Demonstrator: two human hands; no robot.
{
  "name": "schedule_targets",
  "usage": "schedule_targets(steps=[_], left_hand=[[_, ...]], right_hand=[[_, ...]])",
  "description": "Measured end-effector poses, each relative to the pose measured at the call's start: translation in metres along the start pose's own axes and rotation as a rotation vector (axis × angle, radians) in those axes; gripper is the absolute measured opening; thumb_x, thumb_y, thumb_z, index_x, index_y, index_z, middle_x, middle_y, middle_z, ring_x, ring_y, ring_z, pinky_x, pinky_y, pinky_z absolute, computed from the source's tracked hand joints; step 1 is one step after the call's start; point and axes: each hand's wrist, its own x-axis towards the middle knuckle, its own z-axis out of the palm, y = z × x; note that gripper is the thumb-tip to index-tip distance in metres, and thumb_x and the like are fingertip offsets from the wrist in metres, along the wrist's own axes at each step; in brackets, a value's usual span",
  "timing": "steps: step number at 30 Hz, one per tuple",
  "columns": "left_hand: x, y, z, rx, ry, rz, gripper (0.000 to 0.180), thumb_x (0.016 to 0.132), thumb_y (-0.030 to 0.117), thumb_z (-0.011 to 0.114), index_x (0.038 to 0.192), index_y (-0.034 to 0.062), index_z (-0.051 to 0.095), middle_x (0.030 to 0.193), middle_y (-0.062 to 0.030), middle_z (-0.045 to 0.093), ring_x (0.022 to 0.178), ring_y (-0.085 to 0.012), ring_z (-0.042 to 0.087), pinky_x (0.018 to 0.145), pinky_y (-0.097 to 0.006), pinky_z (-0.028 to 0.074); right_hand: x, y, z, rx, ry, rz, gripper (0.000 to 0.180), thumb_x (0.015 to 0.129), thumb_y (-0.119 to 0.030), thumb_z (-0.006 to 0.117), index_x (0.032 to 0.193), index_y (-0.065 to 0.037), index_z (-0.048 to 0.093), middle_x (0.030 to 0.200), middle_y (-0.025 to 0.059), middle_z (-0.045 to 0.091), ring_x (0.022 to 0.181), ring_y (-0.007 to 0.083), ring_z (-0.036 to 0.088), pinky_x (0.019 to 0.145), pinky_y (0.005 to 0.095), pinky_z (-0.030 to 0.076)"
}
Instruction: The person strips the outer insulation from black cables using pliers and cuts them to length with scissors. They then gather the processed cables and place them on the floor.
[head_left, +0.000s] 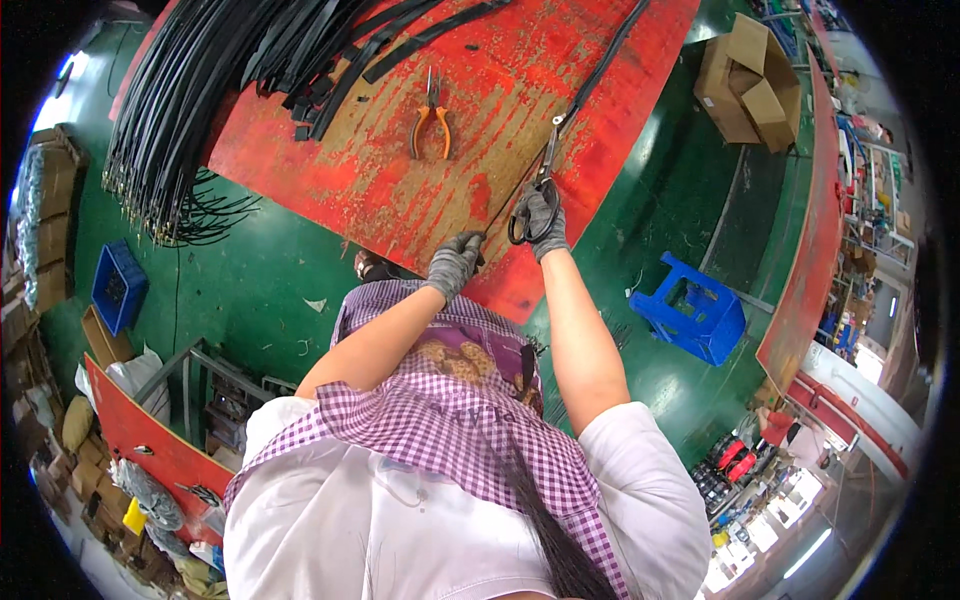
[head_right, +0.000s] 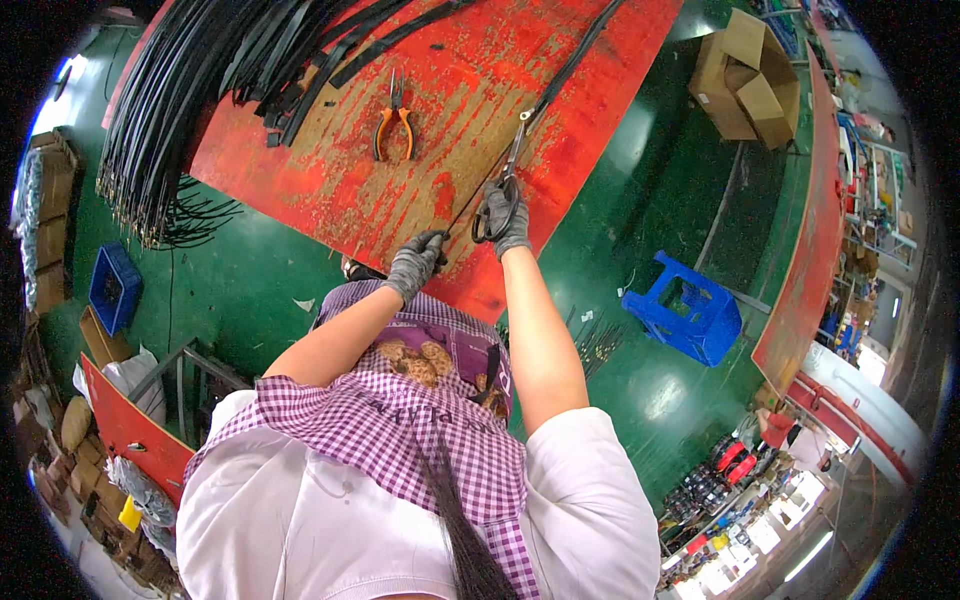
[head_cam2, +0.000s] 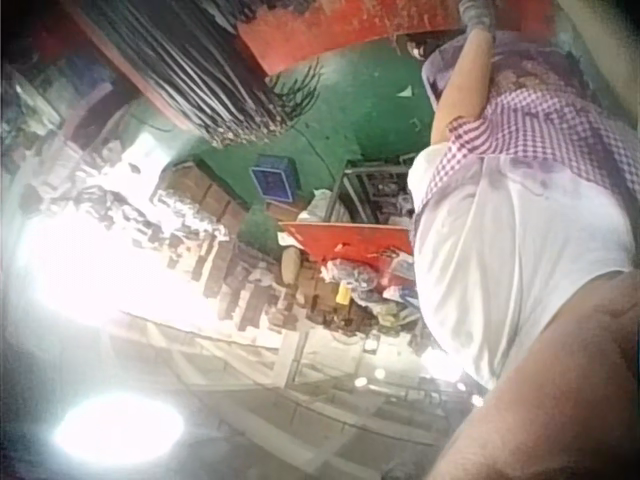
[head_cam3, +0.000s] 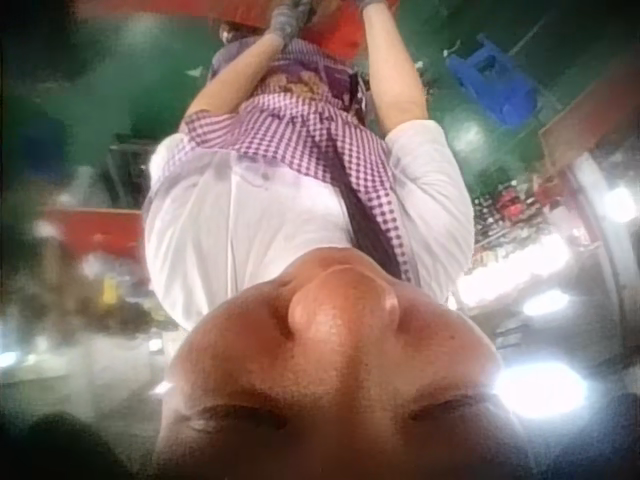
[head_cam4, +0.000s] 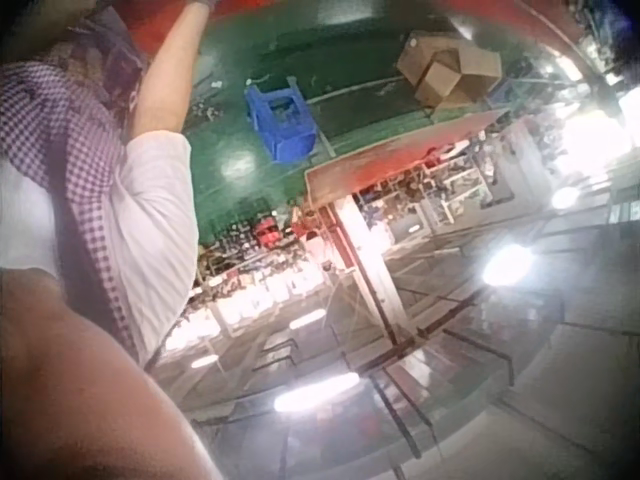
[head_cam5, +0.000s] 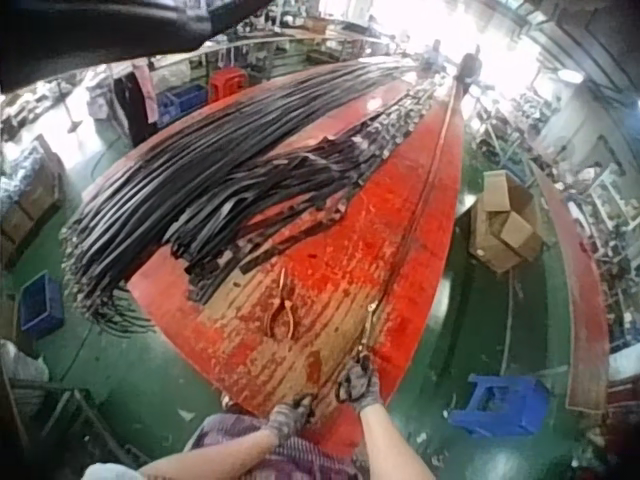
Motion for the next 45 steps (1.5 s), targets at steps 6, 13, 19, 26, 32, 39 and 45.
schedule_targets(steps=[6,13,19,26,32,39,45], left_hand=[[0.001,-0.002,0.006,-0.059,0.034,-0.016,0.02,0.081,0.019,0.045,0.094,0.0077,0.055,0.058,-0.002,0.052,0.049,-0.0079,0.045,0.045,-0.022,0.037],[-0.001,0.009,0.012,-0.133,-0.047,-0.142,0.019,0.08,0.02,0.047,0.091,0.0077,0.056,0.063,-0.0012,0.053,0.05,-0.0084,0.047,0.046,-0.021,0.038],[-0.003,0.002,0.02,-0.245,-0.115,-0.162,0.018,0.08,0.021,0.049,0.09,0.0088,0.057,0.064,-0.0001,0.054,0.051,-0.0077,0.048,0.046,-0.021,0.038],[-0.014,0.015,0.036,-0.411,-0.117,-0.327,0.018,0.079,0.023,0.049,0.087,0.01,0.058,0.064,-0.0008,0.054,0.049,-0.0088,0.048,0.044,-0.021,0.038],[-0.016,0.013,0.042,-0.511,-0.134,-0.314,0.017,0.078,0.023,0.049,0.086,0.0095,0.058,0.061,0.0004,0.051,0.046,-0.0077,0.043,0.04,-0.021,0.034],[-0.014,0.02,0.038,-0.319,-0.08,-0.28,0.017,0.078,0.023,0.049,0.087,0.0108,0.058,0.06,0.0014,0.048,0.043,-0.0072,0.037,0.037,-0.02,0.03],[-0.014,0.024,0.028,-0.263,-0.068,-0.282,0.018,0.077,0.024,0.05,0.086,0.0111,0.059,0.062,0.0013,0.05,0.044,-0.0072,0.038,0.038,-0.021,0.031]], right_hand=[[0.006,0.004,0.001,0.038,-0.016,0.018,0.011,0.074,-0.016,0.053,0.077,-0.012,0.044,0.055,-0.0019,0.044,0.046,0.009,0.042,0.042,0.0235,0.035],[0.014,0.005,-0.002,-0.003,-0.037,0.01,0.011,0.074,-0.017,0.054,0.076,-0.012,0.045,0.056,-0.0013,0.045,0.047,0.0083,0.042,0.041,0.0233,0.034],[0.01,-0.003,-0.002,0.094,-0.053,0.105,0.012,0.074,-0.023,0.054,0.074,-0.014,0.046,0.056,-0.0021,0.044,0.046,0.0071,0.041,0.039,0.0213,0.033],[0.007,0.002,0.001,0.174,0.04,0.04,0.014,0.074,-0.026,0.055,0.072,-0.015,0.047,0.056,-0.0039,0.045,0.048,0.0087,0.044,0.043,0.0226,0.036],[0.01,0.006,0.0,0.236,0.013,0.087,0.013,0.074,-0.025,0.055,0.07,-0.015,0.046,0.057,-0.004,0.045,0.051,0.0085,0.045,0.046,0.023,0.036],[0.006,0.001,0.003,0.197,0.01,0.103,0.012,0.074,-0.022,0.056,0.072,-0.015,0.046,0.058,-0.0031,0.044,0.05,0.0089,0.044,0.045,0.023,0.036],[-0.016,-0.024,-0.018,-0.157,-0.131,0.273,0.013,0.074,-0.01,0.051,0.082,-0.013,0.042,0.059,-0.0003,0.042,0.048,0.0115,0.041,0.041,0.0251,0.035]])
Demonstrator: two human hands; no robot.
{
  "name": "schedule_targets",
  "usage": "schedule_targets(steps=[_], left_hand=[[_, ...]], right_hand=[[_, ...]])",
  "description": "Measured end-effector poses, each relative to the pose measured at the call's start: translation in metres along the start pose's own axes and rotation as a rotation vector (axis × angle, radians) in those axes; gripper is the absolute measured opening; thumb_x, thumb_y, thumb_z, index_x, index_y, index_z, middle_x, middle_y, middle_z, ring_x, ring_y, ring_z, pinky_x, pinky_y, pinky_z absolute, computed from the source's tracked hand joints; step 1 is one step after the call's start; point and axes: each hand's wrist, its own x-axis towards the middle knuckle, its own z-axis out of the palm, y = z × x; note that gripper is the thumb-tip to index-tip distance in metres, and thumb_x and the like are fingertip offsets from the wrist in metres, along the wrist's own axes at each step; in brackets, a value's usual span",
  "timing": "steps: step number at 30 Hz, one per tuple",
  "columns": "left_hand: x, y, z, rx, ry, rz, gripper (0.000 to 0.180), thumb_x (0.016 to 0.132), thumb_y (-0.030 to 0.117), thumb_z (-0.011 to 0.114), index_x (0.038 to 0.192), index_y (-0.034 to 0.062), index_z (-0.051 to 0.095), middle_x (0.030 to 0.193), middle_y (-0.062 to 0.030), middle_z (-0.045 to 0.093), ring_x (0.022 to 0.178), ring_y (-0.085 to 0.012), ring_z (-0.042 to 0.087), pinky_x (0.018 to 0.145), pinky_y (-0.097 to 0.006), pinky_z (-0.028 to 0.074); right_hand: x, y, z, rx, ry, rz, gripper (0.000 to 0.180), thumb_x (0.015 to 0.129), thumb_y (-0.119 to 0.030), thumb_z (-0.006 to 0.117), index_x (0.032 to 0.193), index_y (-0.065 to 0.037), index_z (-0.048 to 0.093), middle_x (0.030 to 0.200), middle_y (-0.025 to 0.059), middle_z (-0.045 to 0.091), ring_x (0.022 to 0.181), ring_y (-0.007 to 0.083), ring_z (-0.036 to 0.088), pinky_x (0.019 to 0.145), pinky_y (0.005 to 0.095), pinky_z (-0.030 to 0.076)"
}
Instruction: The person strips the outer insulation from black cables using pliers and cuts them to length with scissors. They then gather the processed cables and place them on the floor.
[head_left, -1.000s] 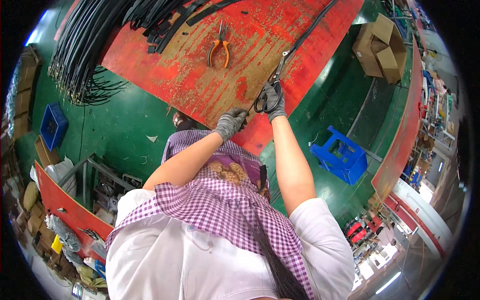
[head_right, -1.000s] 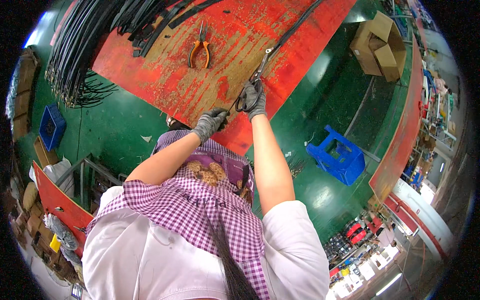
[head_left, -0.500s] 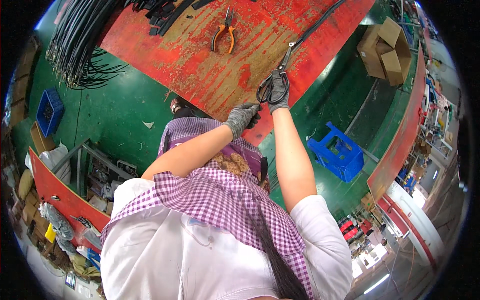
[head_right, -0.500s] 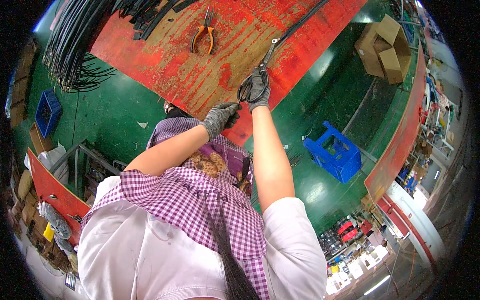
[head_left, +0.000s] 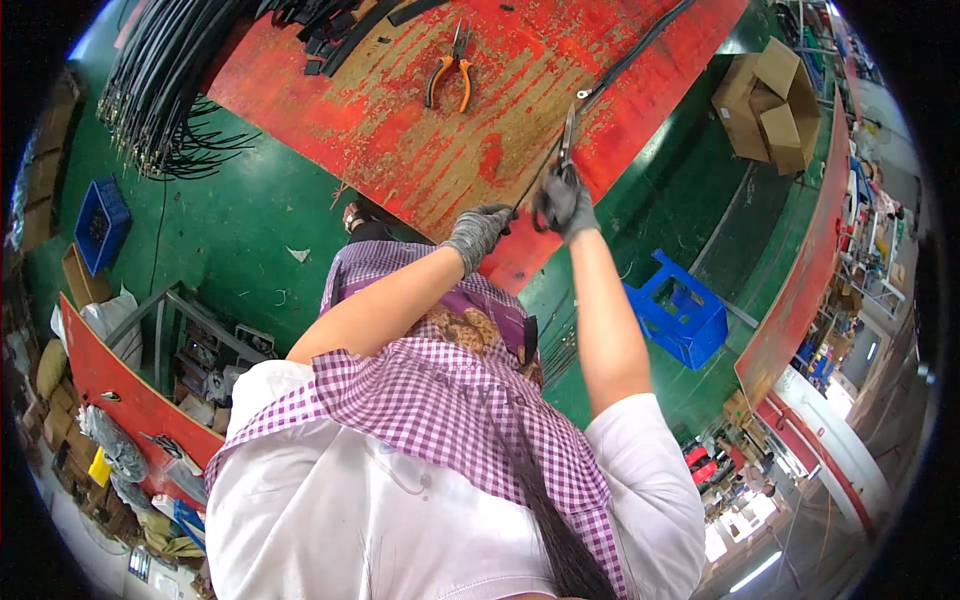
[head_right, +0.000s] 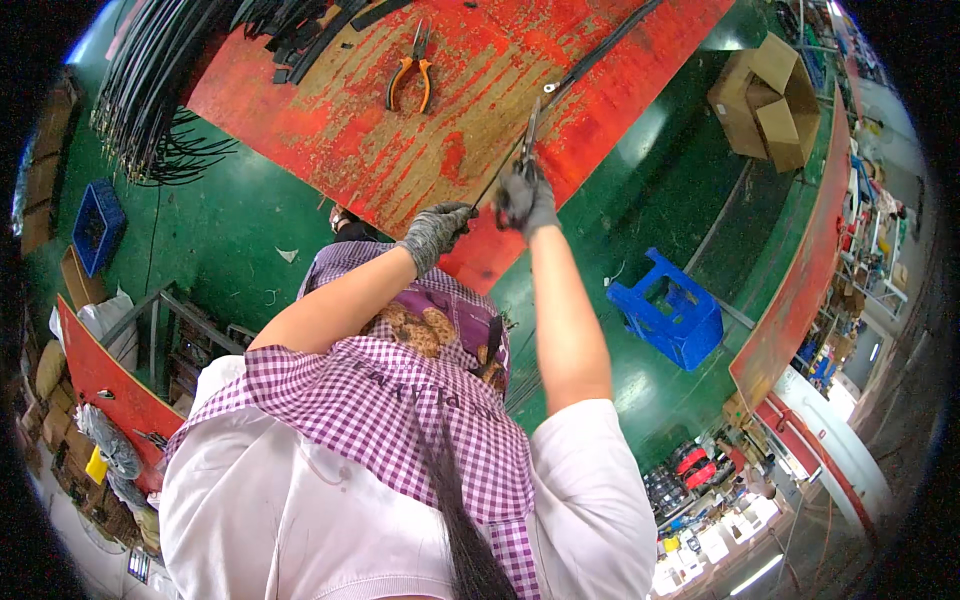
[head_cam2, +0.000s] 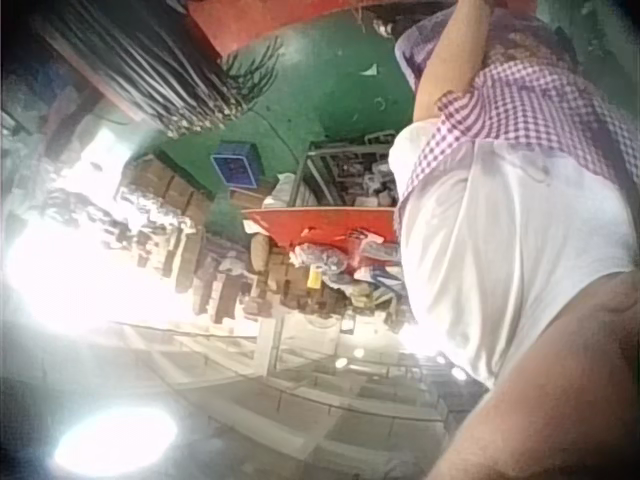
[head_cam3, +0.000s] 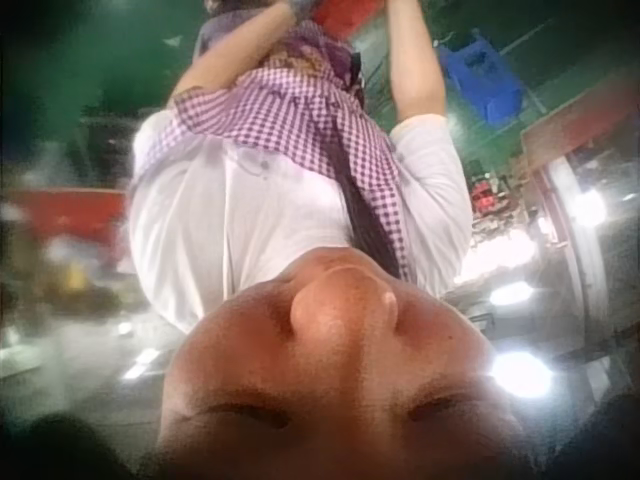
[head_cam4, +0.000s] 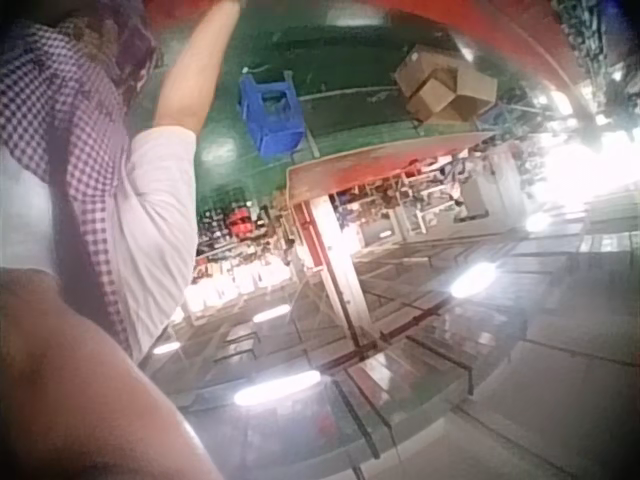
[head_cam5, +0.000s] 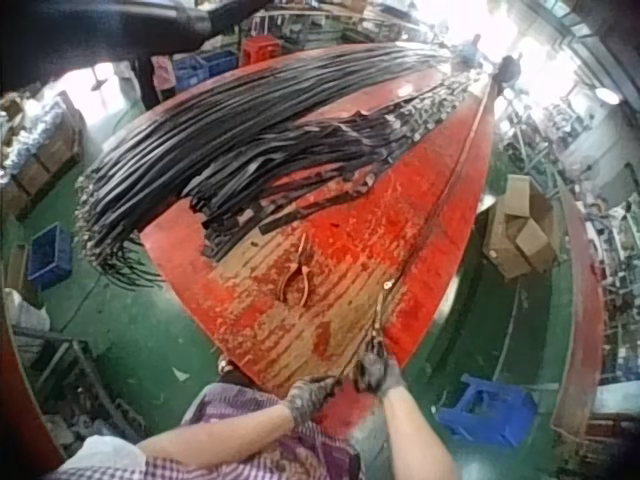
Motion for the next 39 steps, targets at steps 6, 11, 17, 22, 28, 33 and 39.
schedule_targets(steps=[6,11,17,22,28,33,39], left_hand=[[0.001,0.002,-0.009,0.01,0.008,0.066,0.019,0.077,0.025,0.051,0.086,0.0107,0.059,0.062,0.0017,0.051,0.046,-0.0066,0.039,0.041,-0.02,0.033],[-0.001,0.006,-0.011,0.031,0.01,0.067,0.018,0.077,0.023,0.052,0.087,0.0103,0.059,0.062,0.0021,0.052,0.046,-0.0061,0.039,0.041,-0.02,0.033],[-0.004,0.012,-0.012,0.108,0.0,0.101,0.019,0.077,0.024,0.051,0.086,0.0104,0.06,0.062,0.0017,0.052,0.046,-0.0057,0.039,0.041,-0.02,0.033],[-0.009,0.02,-0.013,0.195,-0.01,0.165,0.02,0.077,0.026,0.05,0.085,0.0097,0.06,0.063,0.001,0.053,0.047,-0.0063,0.04,0.042,-0.02,0.033],[-0.017,0.018,-0.018,0.054,-0.049,0.103,0.02,0.078,0.021,0.05,0.089,0.0062,0.057,0.066,-0.0008,0.054,0.053,-0.0087,0.046,0.048,-0.022,0.04],[-0.013,-0.004,-0.037,0.227,-0.017,0.172,0.018,0.078,0.018,0.051,0.088,0.0041,0.055,0.071,-0.0018,0.055,0.057,-0.0094,0.049,0.052,-0.022,0.042],[-0.012,-0.041,-0.066,2.004,-0.04,1.098,0.029,0.075,0.02,0.039,0.101,0.014,0.05,0.098,-0.0068,0.054,0.086,-0.0202,0.052,0.072,-0.03,0.042]], right_hand=[[-0.074,0.031,-0.075,-0.267,-0.058,0.179,0.016,0.075,-0.016,0.052,0.088,-0.011,0.043,0.056,0.0014,0.042,0.042,0.012,0.043,0.034,0.0239,0.032],[-0.077,0.044,-0.068,-0.269,-0.269,0.243,0.024,0.074,-0.023,0.056,0.086,-0.005,0.045,0.064,0.0037,0.045,0.055,0.012,0.044,0.047,0.0253,0.038],[-0.078,0.012,-0.037,-0.879,-0.422,-0.108,0.036,0.068,-0.025,0.065,0.085,-0.003,0.043,0.062,0.0052,0.041,0.057,0.012,0.038,0.052,0.0275,0.036],[-0.08,-0.01,-0.028,-1.059,-0.43,-0.156,0.042,0.07,-0.036,0.059,0.09,-0.002,0.044,0.065,0.0076,0.046,0.059,0.0152,0.043,0.055,0.0298,0.038],[-0.075,-0.006,-0.026,-1.094,-0.414,-0.249,0.023,0.076,-0.023,0.055,0.088,-0.004,0.049,0.064,0.0018,0.045,0.054,0.0101,0.043,0.049,0.0256,0.037],[-0.019,0.108,-0.067,-0.521,-0.303,-0.379,0.017,0.079,-0.018,0.049,0.086,-0.003,0.051,0.06,0.0055,0.05,0.059,0.0127,0.053,0.055,0.0283,0.044],[-0.05,0.007,0.044,-1.102,-0.115,-0.933,0.032,0.077,-0.034,0.039,0.097,-0.011,0.05,0.073,0.0142,0.056,0.06,0.0279,0.055,0.053,0.0391,0.043]])
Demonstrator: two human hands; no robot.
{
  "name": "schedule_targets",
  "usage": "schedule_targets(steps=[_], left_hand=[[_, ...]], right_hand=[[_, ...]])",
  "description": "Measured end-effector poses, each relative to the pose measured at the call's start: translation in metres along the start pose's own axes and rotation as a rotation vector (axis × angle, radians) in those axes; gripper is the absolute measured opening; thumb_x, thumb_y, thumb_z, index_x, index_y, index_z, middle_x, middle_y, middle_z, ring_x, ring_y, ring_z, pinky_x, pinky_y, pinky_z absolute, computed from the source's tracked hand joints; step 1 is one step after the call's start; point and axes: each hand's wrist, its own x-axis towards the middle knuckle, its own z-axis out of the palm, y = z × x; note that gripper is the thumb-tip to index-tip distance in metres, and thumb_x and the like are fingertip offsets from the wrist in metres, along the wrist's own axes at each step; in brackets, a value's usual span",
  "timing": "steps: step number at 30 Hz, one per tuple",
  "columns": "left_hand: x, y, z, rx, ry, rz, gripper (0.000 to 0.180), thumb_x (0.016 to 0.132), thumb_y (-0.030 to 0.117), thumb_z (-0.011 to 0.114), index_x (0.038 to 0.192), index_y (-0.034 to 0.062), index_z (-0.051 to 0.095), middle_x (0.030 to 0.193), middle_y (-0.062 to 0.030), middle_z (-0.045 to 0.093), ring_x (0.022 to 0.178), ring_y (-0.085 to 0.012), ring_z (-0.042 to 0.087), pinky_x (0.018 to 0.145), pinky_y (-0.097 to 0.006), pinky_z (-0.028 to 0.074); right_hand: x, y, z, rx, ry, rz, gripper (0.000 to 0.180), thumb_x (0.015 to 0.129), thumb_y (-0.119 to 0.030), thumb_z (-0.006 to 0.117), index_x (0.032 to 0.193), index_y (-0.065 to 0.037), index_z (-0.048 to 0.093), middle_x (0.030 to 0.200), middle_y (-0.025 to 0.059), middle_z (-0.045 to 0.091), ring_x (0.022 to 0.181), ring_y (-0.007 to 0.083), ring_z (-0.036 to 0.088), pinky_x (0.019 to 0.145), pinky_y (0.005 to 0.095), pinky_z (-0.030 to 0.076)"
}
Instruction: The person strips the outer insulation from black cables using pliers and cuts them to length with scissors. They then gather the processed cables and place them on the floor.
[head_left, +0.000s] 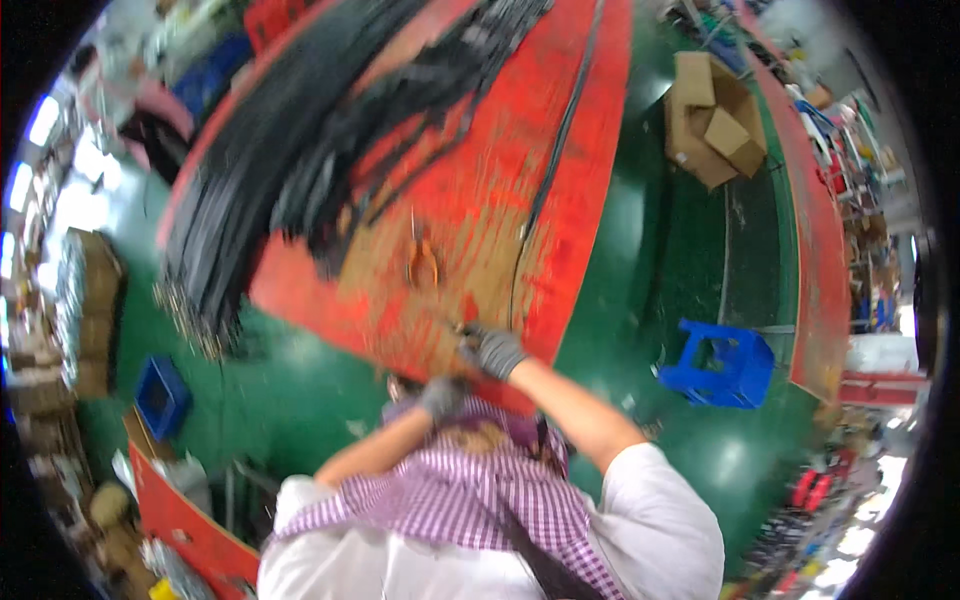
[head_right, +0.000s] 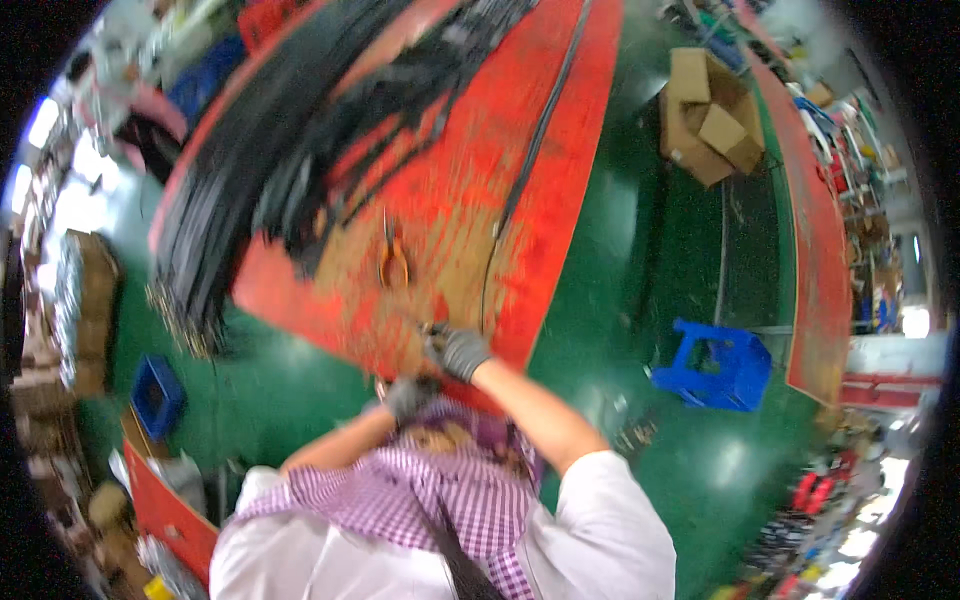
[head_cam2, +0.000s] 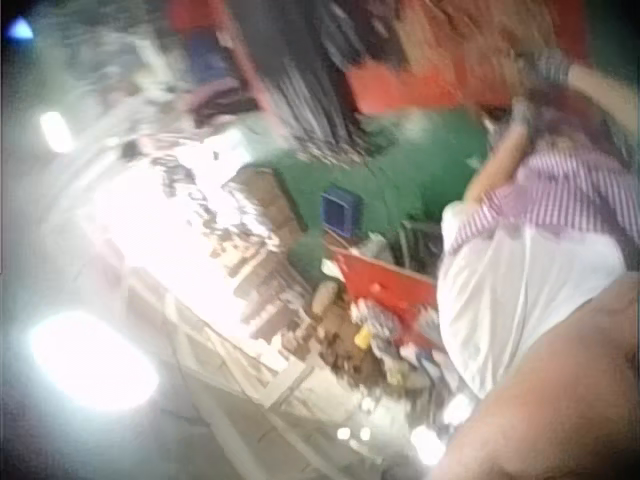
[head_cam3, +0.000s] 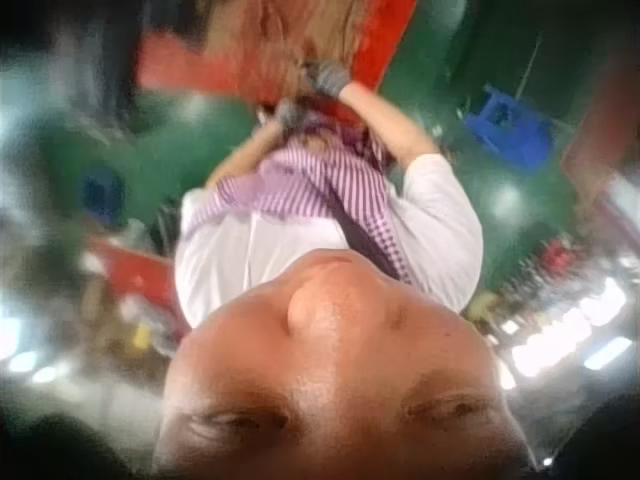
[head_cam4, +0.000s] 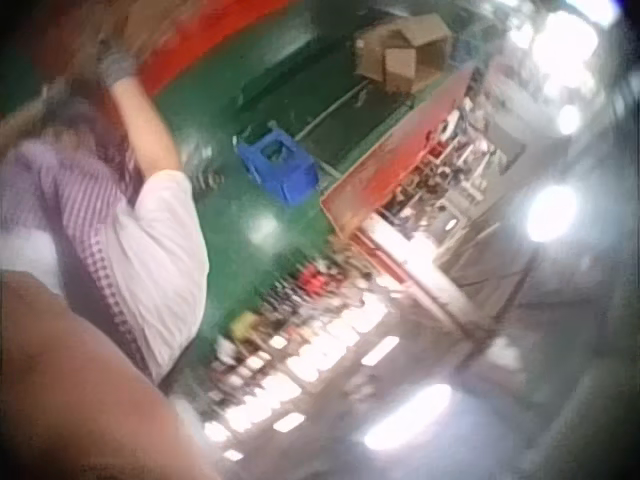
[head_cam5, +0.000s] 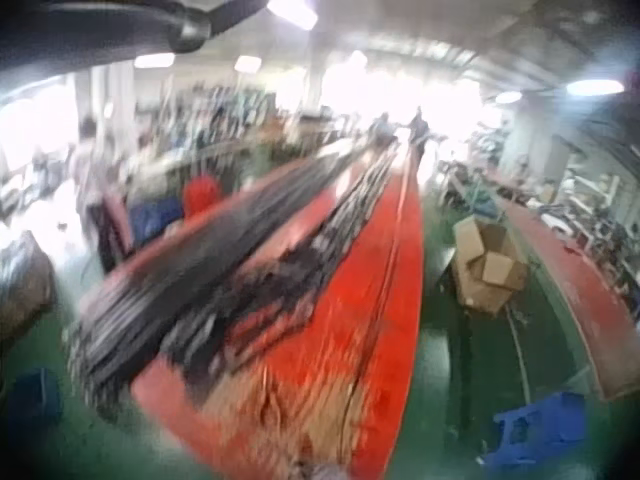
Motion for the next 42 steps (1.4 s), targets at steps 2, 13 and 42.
schedule_targets(steps=[2,13,42], left_hand=[[-0.002,-0.002,-0.024,-0.143,-0.254,0.307,0.032,0.072,0.025,0.045,0.1,0.009,0.051,0.098,-0.0118,0.053,0.082,-0.0235,0.054,0.068,-0.03,0.045],[0.06,-0.041,-0.157,-1.953,0.391,-0.723,0.022,0.079,0.01,0.049,0.098,0.0011,0.049,0.084,-0.0045,0.055,0.071,-0.0158,0.054,0.06,-0.027,0.046],[0.391,-0.091,-0.08,-1.433,-0.088,-1.089,0.022,0.074,0.026,0.049,0.076,0.0039,0.05,0.06,-0.0119,0.053,0.048,-0.022,0.052,0.042,-0.036,0.042]], right_hand=[[0.039,-0.011,0.016,0.031,-0.035,0.107,0.032,0.077,-0.033,0.038,0.097,-0.01,0.051,0.088,0.0135,0.055,0.072,0.0287,0.054,0.064,0.0381,0.043],[0.007,-0.005,0.011,1.532,-0.162,0.441,0.043,0.08,-0.043,0.037,0.102,-0.008,0.047,0.089,0.0048,0.055,0.078,0.0213,0.053,0.066,0.0342,0.043],[-0.13,0.03,0.021,0.159,0.385,0.498,0.021,0.077,-0.028,0.039,0.077,-0.009,0.048,0.068,0.0131,0.053,0.057,0.0309,0.053,0.049,0.0432,0.041]])
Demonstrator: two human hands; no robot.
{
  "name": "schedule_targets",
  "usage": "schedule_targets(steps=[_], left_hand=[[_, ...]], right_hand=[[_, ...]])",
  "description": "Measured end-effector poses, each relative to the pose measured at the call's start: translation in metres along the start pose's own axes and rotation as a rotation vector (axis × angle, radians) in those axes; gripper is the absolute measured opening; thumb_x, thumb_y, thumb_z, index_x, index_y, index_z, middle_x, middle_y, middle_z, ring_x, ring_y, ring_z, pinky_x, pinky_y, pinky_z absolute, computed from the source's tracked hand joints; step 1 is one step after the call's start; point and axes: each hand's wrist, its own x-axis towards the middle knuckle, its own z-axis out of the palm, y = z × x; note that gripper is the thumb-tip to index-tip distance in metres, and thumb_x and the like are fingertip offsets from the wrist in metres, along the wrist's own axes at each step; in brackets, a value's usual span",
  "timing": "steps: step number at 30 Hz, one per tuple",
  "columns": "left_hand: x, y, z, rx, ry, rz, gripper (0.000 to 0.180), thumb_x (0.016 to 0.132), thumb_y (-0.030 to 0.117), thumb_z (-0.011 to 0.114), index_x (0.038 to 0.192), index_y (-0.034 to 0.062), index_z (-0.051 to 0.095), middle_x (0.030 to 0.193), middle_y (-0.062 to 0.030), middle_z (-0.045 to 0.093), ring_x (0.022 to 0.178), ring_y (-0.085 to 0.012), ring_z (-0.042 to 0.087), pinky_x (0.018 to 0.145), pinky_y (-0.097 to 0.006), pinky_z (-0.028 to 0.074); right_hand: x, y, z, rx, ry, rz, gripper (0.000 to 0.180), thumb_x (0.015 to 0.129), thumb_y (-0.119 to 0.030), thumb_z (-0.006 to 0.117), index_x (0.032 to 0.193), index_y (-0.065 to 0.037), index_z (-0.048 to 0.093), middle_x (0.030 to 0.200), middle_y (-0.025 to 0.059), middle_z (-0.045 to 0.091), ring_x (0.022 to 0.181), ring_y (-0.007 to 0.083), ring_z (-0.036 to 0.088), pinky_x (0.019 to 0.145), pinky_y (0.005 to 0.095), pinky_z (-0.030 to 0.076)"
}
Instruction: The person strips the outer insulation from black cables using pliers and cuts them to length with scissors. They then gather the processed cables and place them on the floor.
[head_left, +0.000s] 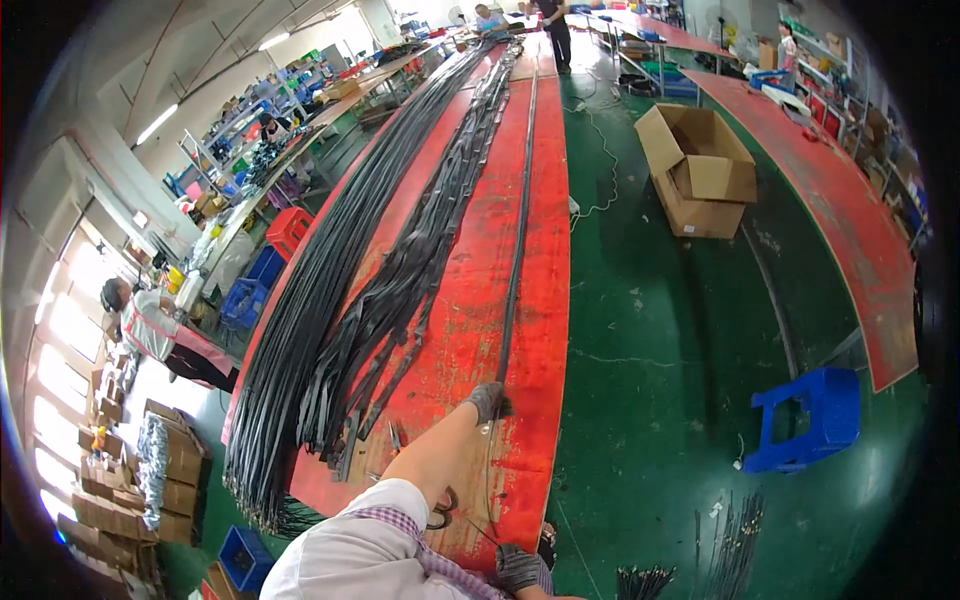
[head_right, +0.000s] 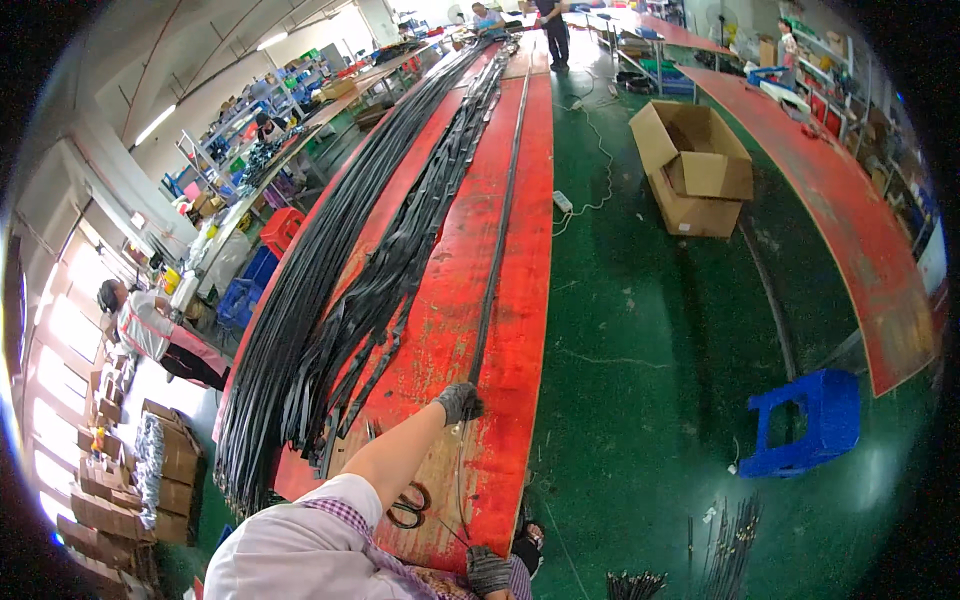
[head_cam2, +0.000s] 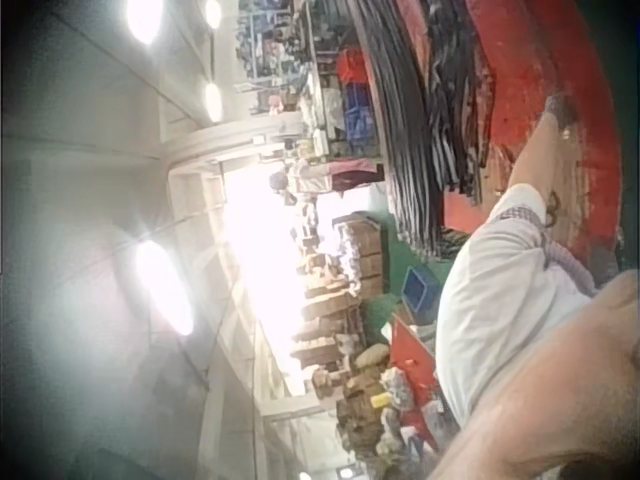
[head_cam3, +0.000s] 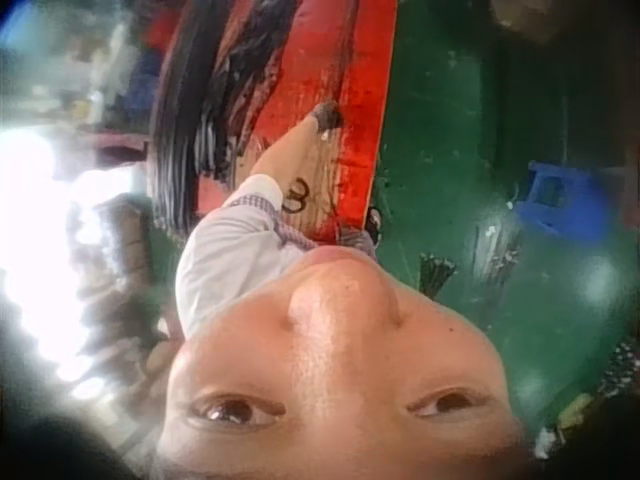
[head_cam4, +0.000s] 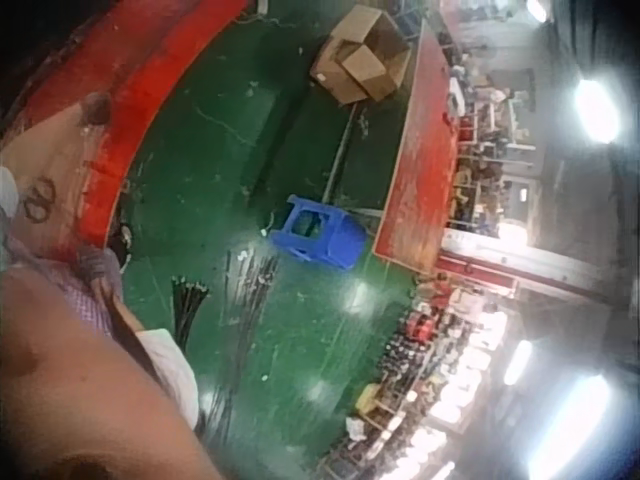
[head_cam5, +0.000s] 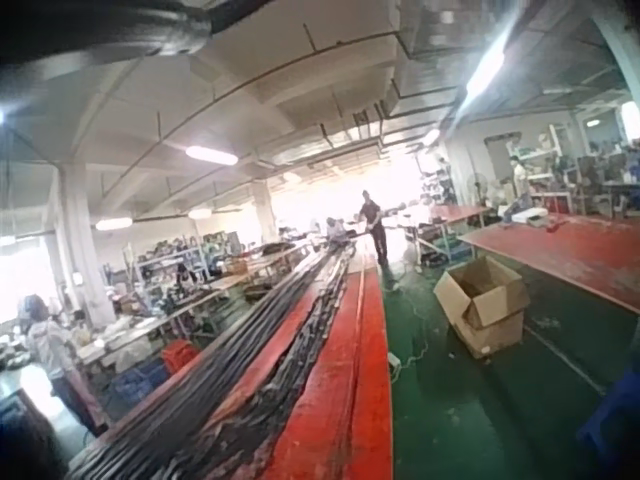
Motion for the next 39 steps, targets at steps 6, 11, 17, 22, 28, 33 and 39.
schedule_targets(steps=[6,11,17,22,28,33,39], left_hand=[[-0.04,0.024,-0.013,-0.214,-0.216,-0.029,0.019,0.078,0.024,0.048,0.067,0.0088,0.044,0.048,-0.0036,0.042,0.033,-0.0137,0.036,0.029,-0.026,0.028],[-0.078,0.057,-0.082,-0.219,-0.32,0.179,0.019,0.078,0.027,0.042,0.064,0.0139,0.04,0.045,0.0015,0.037,0.032,-0.013,0.032,0.03,-0.027,0.024],[-0.095,0.095,-0.185,-0.32,-0.58,0.229,0.018,0.077,0.029,0.039,0.063,0.0166,0.039,0.047,0.0039,0.036,0.035,-0.0137,0.033,0.032,-0.029,0.022],[-0.071,0.077,-0.294,-0.518,-0.557,0.094,0.022,0.078,0.026,0.046,0.061,0.0119,0.042,0.045,0.0004,0.037,0.033,-0.0124,0.031,0.031,-0.028,0.022],[-0.113,0.11,-0.409,-0.175,-0.348,0.684,0.012,0.077,0.019,0.045,0.072,0.0095,0.049,0.048,-0.0001,0.039,0.034,-0.0086,0.032,0.03,-0.022,0.023],[-0.3,0.126,-0.485,-0.595,-0.538,0.701,0.011,0.082,0.019,0.042,0.079,0.0109,0.048,0.05,0.004,0.036,0.035,-0.0059,0.028,0.031,-0.019,0.024],[-0.372,0.06,-0.55,-0.452,-0.414,0.765,0.016,0.084,0.024,0.039,0.074,0.0123,0.043,0.054,0.0043,0.035,0.04,-0.005,0.028,0.035,-0.018,0.024]], right_hand=[[-0.002,-0.007,0.023,-0.195,-0.127,0.146,0.023,0.077,-0.028,0.037,0.077,-0.009,0.05,0.073,0.0111,0.055,0.059,0.0292,0.054,0.048,0.0436,0.041],[-0.017,0.036,0.105,-0.441,-0.044,0.206,0.02,0.074,-0.026,0.038,0.081,-0.012,0.05,0.083,0.0138,0.054,0.069,0.0291,0.055,0.057,0.0411,0.043],[-0.009,0.081,0.147,-1.114,0.271,0.134,0.023,0.076,-0.018,0.034,0.086,-0.01,0.052,0.088,0.013,0.055,0.08,0.0257,0.053,0.068,0.0339,0.042],[0.02,-0.039,0.184,-0.718,-0.061,0.466,0.026,0.075,-0.013,0.033,0.093,-0.008,0.05,0.09,0.0124,0.054,0.083,0.0252,0.051,0.072,0.0352,0.04],[0.036,-0.112,0.208,-0.269,0.19,0.408,0.026,0.075,-0.014,0.036,0.097,-0.004,0.047,0.089,0.0144,0.053,0.082,0.0259,0.05,0.07,0.0353,0.04],[0.047,-0.155,0.19,0.666,0.462,0.637,0.028,0.08,-0.024,0.037,0.093,-0.003,0.049,0.084,0.017,0.054,0.079,0.0279,0.051,0.065,0.033,0.04],[0.039,-0.107,0.225,0.051,0.386,0.413,0.032,0.081,-0.028,0.035,0.082,0.0,0.051,0.078,0.0154,0.055,0.07,0.0273,0.051,0.063,0.0331,0.04]])
